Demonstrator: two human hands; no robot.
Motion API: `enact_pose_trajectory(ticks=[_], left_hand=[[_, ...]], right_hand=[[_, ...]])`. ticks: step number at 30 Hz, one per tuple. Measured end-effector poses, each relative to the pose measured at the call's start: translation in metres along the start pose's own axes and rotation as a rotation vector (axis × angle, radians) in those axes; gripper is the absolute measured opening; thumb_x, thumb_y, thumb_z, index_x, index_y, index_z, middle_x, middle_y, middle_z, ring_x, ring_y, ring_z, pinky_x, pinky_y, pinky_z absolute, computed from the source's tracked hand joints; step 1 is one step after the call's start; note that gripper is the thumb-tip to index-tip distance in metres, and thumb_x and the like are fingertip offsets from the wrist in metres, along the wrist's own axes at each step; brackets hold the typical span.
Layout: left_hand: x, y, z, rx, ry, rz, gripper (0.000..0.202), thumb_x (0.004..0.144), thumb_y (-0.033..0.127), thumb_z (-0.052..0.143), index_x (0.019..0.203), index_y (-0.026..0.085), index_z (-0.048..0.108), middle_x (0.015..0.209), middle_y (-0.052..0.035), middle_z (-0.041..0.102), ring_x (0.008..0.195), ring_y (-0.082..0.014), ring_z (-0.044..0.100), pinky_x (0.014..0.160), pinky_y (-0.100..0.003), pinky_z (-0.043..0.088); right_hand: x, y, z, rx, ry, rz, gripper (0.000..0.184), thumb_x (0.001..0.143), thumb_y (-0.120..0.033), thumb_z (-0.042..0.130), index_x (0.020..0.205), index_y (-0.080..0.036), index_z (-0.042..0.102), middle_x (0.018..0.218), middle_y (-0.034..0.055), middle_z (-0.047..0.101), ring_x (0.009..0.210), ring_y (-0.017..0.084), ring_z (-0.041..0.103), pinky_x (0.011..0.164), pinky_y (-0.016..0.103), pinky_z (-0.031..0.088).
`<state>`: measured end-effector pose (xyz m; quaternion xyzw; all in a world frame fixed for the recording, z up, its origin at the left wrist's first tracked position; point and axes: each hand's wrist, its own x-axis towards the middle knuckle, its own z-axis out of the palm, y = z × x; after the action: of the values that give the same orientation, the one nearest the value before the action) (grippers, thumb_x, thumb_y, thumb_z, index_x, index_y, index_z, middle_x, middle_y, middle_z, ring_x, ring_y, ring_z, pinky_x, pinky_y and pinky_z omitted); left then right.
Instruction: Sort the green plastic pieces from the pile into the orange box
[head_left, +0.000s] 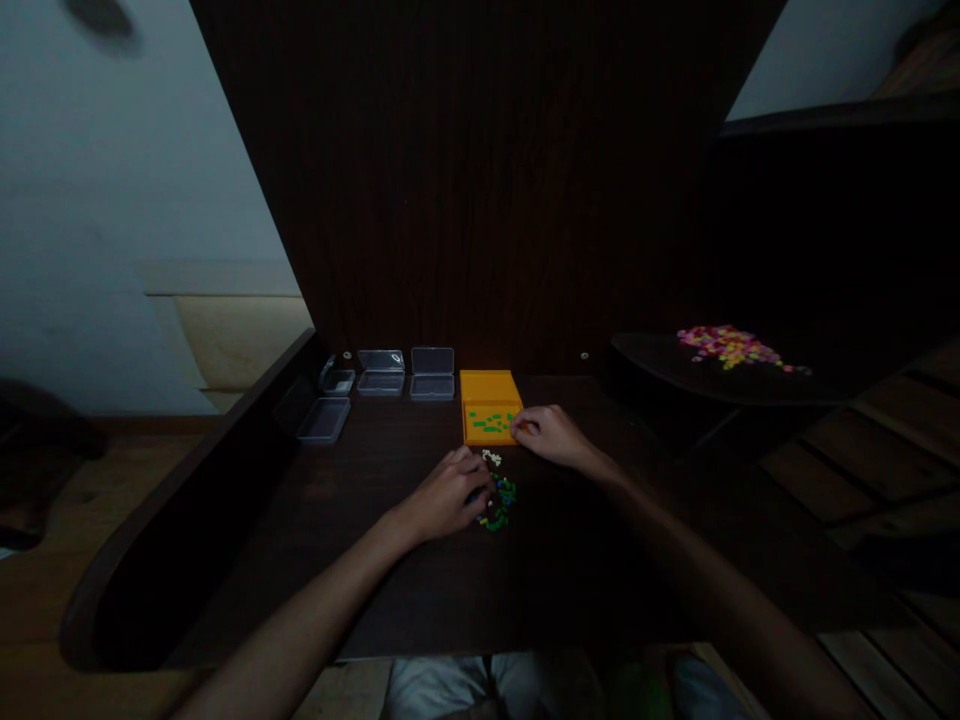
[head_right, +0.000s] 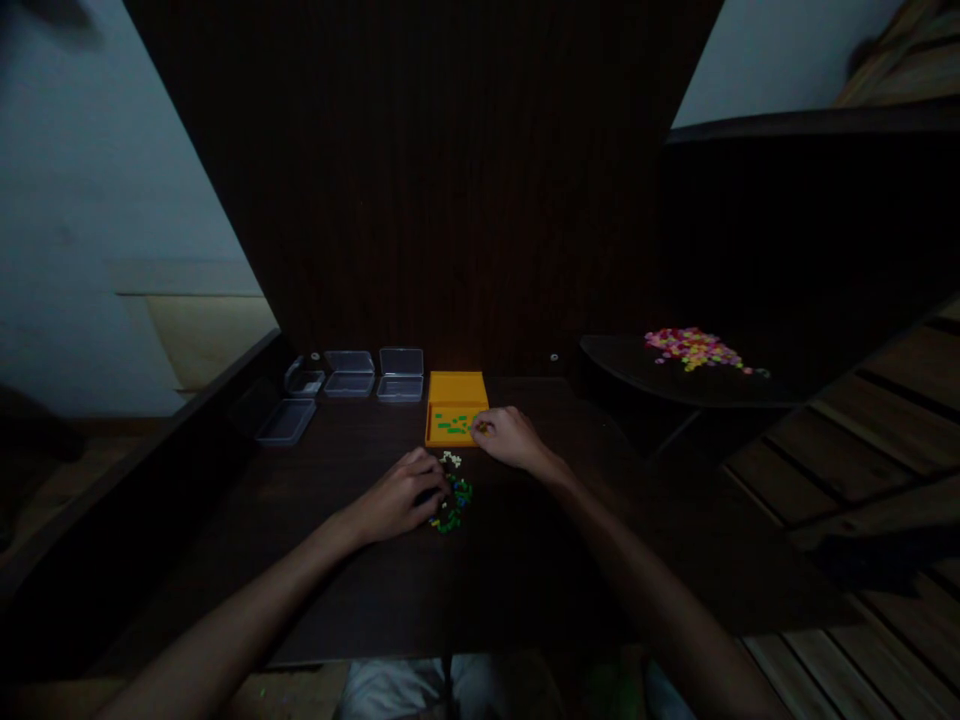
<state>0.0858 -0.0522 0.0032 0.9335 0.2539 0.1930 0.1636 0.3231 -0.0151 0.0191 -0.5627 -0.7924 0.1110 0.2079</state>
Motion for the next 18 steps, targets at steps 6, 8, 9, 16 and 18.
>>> enact_pose_trajectory(ticks=[6,8,9,16,18], left_hand=[[-0.002,0.002,-0.003,-0.045,-0.02,0.015,0.013,0.087,0.018,0.055,0.094,0.019,0.066,0.099,-0.0058,0.06,0.099,-0.0214,0.051,0.091,-0.034,0.043],[-0.002,0.004,-0.003,-0.062,-0.026,0.031,0.012,0.085,0.02,0.058,0.094,0.02,0.067,0.1,-0.0056,0.06,0.1,-0.0215,0.052,0.093,-0.034,0.043],[-0.003,0.004,-0.003,-0.07,-0.026,0.038,0.012,0.084,0.022,0.06,0.094,0.02,0.067,0.1,-0.0055,0.06,0.101,-0.0215,0.052,0.093,-0.034,0.043],[-0.003,0.006,-0.002,-0.082,-0.059,0.078,0.02,0.078,0.036,0.073,0.087,0.02,0.067,0.102,-0.0049,0.06,0.102,-0.0223,0.051,0.096,-0.035,0.041],[-0.002,0.006,-0.001,-0.078,-0.065,0.087,0.013,0.081,0.031,0.07,0.087,0.02,0.067,0.101,-0.0047,0.06,0.102,-0.0217,0.051,0.097,-0.035,0.041]], right_hand=[[-0.037,-0.009,0.001,0.252,-0.224,-0.32,0.017,0.082,-0.026,0.06,0.084,-0.016,0.073,0.067,0.0004,0.064,0.055,0.01,0.051,0.054,0.02,0.037],[-0.046,-0.014,0.003,0.246,-0.256,-0.353,0.015,0.082,-0.025,0.061,0.087,-0.017,0.073,0.07,0.0007,0.065,0.058,0.011,0.054,0.057,0.021,0.04],[-0.05,-0.017,0.004,0.232,-0.254,-0.361,0.015,0.082,-0.025,0.062,0.088,-0.018,0.073,0.073,0.0012,0.066,0.061,0.011,0.056,0.062,0.022,0.042],[-0.062,-0.023,0.013,0.161,-0.175,-0.331,0.013,0.084,-0.02,0.058,0.092,-0.021,0.069,0.086,0.0033,0.068,0.079,0.015,0.063,0.076,0.027,0.045],[-0.061,-0.022,0.015,0.149,-0.159,-0.334,0.013,0.085,-0.019,0.057,0.09,-0.021,0.069,0.084,0.0028,0.066,0.075,0.015,0.061,0.072,0.026,0.045]])
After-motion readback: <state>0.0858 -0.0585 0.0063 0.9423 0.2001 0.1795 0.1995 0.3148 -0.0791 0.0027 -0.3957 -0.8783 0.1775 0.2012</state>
